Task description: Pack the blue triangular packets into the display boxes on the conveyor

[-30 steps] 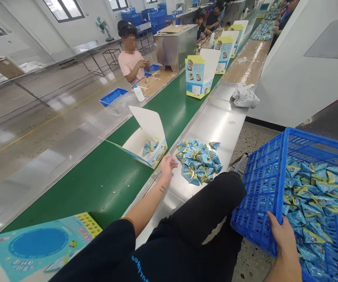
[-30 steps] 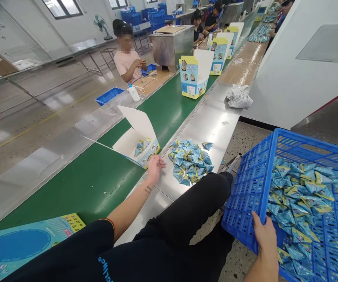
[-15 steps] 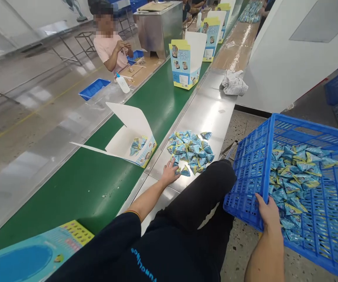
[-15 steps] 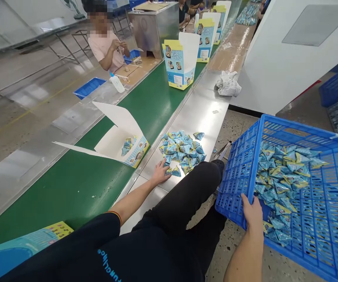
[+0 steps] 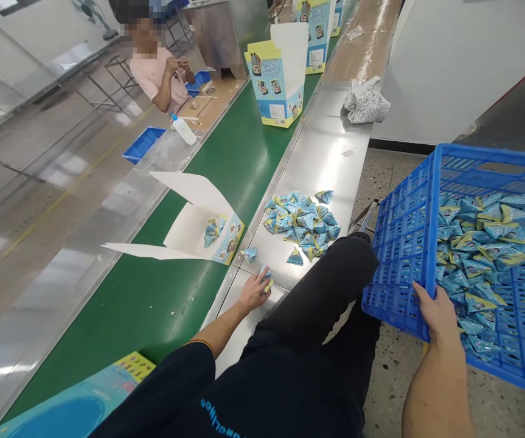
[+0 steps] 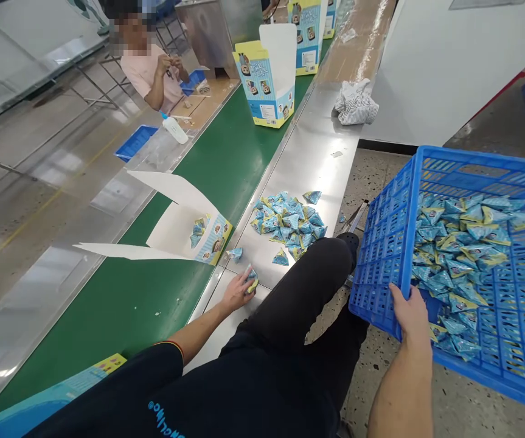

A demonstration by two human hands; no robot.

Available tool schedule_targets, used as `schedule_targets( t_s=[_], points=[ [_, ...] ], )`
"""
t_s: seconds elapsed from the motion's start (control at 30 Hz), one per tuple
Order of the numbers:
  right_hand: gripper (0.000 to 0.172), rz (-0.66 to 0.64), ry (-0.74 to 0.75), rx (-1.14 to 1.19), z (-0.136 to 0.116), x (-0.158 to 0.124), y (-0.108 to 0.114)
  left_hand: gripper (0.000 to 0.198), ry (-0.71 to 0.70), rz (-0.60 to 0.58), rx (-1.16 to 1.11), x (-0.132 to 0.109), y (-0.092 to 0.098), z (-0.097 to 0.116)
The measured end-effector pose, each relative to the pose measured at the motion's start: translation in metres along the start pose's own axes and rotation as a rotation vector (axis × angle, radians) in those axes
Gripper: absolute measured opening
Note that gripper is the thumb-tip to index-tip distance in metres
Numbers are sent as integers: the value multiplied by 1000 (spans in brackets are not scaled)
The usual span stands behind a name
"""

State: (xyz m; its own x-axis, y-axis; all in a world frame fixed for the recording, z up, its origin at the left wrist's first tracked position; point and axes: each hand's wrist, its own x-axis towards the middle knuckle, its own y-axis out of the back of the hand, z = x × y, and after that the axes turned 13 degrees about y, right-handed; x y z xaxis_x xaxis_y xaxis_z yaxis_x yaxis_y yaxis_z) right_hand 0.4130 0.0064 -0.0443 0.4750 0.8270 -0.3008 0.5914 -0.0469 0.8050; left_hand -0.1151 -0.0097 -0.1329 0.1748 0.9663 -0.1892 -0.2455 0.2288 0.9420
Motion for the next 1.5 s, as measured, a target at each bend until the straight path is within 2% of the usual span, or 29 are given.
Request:
schedule_targets(
  t_s=[0.07,0.13,0.2,0.27,0.3,0.37,0.4,0.5,0.6,0.63,0.7,0.73,0.83,0.87,0.93,0.97,1.07,1.17,1.2,1.27,1.3,1.4,1.5],
  points=[
    [82,20,-62,48,-5,-2,1,35,-41,3,-23,7,4,2],
    [83,36,-71,64,-11,-4,3,31,84,164,-70,15,11,5],
    [82,32,-79,68,-16,-5,5,29,95,273,-132,24,20,9],
    [78,14,-99,71,-19,-6,6,28,-10,282,-194,31,32,13],
    [76,9,-101,71,-18,-5,6,28,-14,309,-225,33,38,15],
    [75,9,-86,78,-12,-3,5,28,69,395,-285,36,50,21],
    [76,7,-76,84,-8,-1,3,27,77,397,-313,37,54,25],
    [76,7,-54,104,4,3,-2,24,-65,299,-389,37,62,39],
    [78,38,-25,89,6,3,-4,24,59,454,-434,36,63,49],
    [78,42,-26,81,4,3,-3,24,50,444,-432,37,62,51],
    [79,31,-44,73,-2,1,-1,23,-63,323,-411,38,62,53],
    [79,19,-56,71,-5,-1,1,23,-78,307,-400,38,62,53],
    [76,-1,-69,65,-9,-2,4,24,56,456,-369,41,63,50],
    [76,0,-66,67,-9,-1,4,23,24,443,-351,41,63,49],
    [77,11,-55,88,-5,0,2,20,-122,319,-311,41,61,50],
    [78,19,-49,103,-2,2,1,18,-127,297,-307,41,59,51],
    [79,31,-46,121,5,4,-2,18,72,392,-341,38,50,55],
    [80,7,-55,138,1,3,1,16,-59,243,-292,34,40,60],
    [81,-10,-64,142,-3,1,3,14,-61,231,-276,33,37,61],
    [81,-46,-92,126,-14,-2,9,14,34,298,-267,32,33,61],
    [80,-59,-107,108,-19,-4,12,14,27,303,-262,31,31,60],
    [79,-77,-135,75,-32,-9,17,14,-159,193,-228,31,31,56],
    [82,-71,-127,87,-34,-9,17,14,19,307,-229,32,35,52]
  ],
)
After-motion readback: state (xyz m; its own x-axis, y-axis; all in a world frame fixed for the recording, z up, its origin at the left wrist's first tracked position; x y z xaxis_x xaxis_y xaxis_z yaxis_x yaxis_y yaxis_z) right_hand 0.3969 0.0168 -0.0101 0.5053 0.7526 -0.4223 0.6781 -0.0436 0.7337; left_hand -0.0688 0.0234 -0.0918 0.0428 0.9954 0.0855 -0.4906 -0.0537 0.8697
